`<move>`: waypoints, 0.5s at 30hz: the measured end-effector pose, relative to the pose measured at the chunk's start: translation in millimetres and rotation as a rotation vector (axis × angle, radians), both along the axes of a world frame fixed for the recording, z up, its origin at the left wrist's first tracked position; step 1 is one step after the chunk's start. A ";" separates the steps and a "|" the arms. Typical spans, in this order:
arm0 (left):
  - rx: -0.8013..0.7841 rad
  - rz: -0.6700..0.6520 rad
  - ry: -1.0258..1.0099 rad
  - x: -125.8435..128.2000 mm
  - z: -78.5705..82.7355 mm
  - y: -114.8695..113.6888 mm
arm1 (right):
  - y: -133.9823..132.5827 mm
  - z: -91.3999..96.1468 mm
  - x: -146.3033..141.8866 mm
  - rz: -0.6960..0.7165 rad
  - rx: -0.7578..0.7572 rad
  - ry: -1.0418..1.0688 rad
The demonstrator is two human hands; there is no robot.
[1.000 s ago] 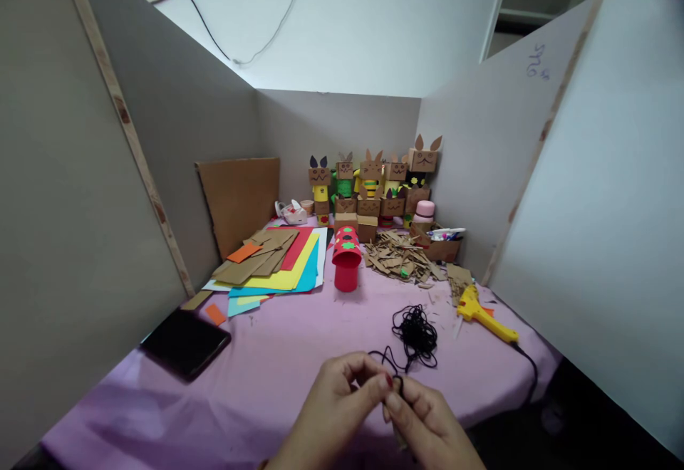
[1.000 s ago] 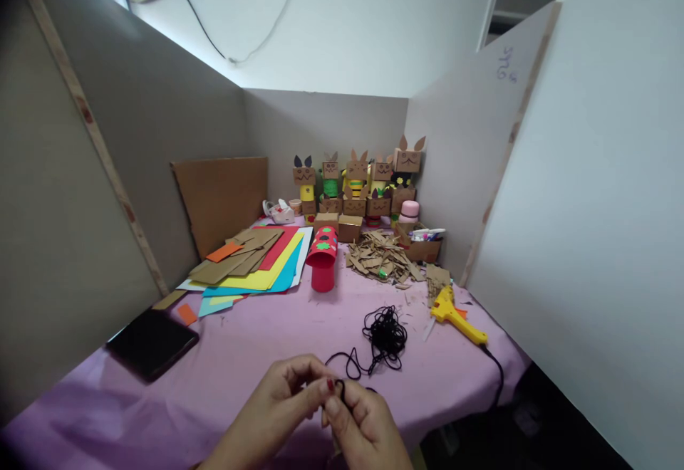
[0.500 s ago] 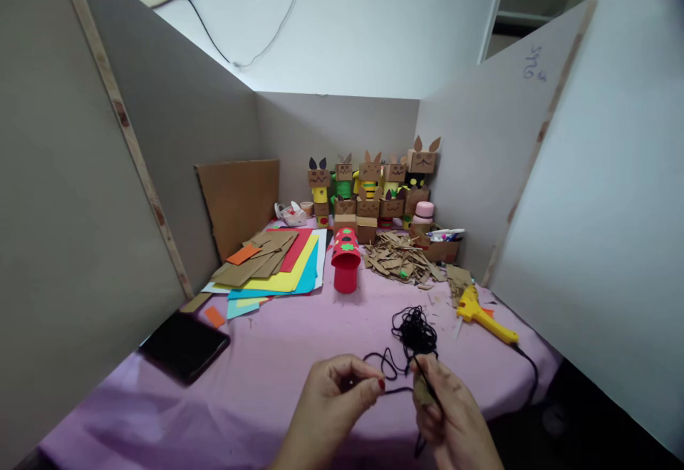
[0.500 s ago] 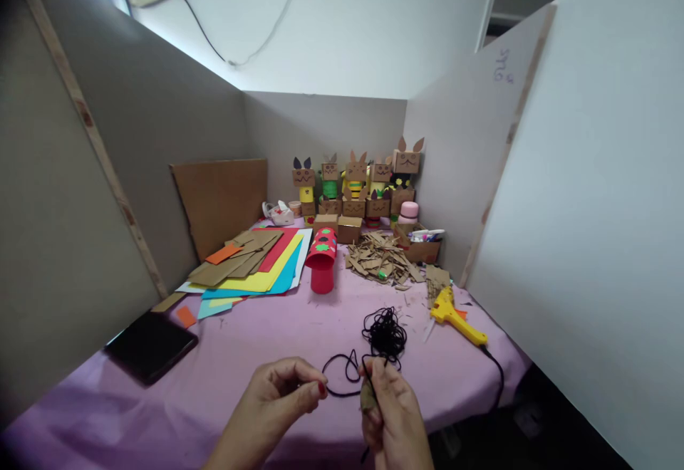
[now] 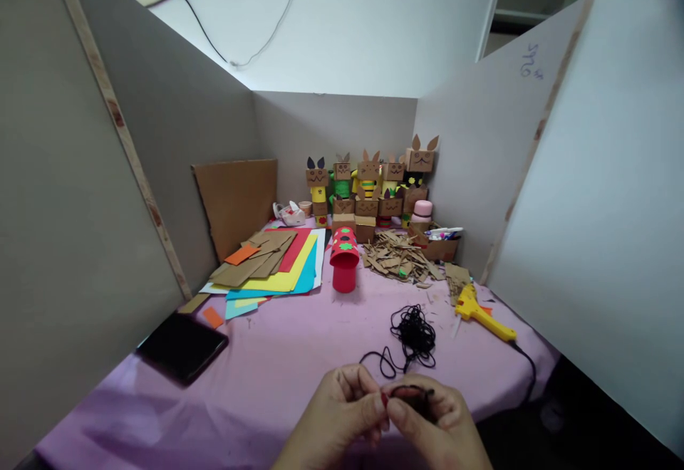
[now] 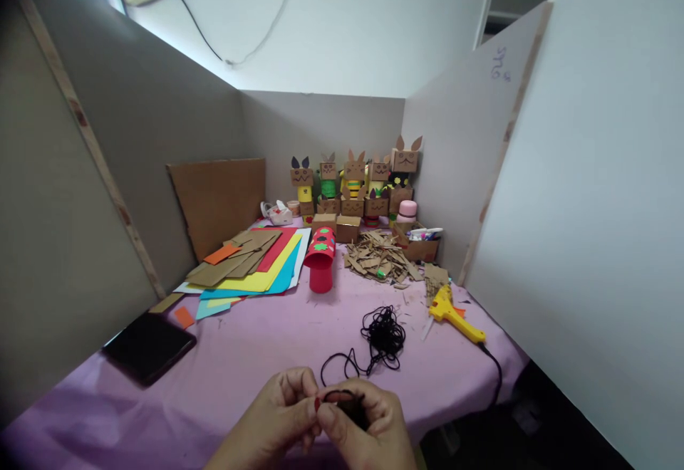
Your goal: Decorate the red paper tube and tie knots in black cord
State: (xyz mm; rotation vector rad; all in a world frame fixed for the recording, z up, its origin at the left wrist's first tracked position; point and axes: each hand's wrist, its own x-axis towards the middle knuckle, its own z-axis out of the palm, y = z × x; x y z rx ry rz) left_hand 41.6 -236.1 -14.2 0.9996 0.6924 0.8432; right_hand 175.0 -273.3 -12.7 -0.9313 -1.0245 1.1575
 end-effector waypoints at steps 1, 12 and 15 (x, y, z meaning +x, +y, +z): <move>-0.026 -0.008 -0.009 0.1 0.5 -1.7 | 0.3 -0.7 1.2 -0.007 0.022 -0.035; -0.203 -0.097 -0.150 5.1 -11.0 -6.7 | -4.0 -11.3 -3.6 -0.178 0.030 -0.223; -0.239 -0.120 -0.188 4.4 -7.5 -9.4 | -7.2 -8.4 -10.7 -0.152 -0.037 -0.118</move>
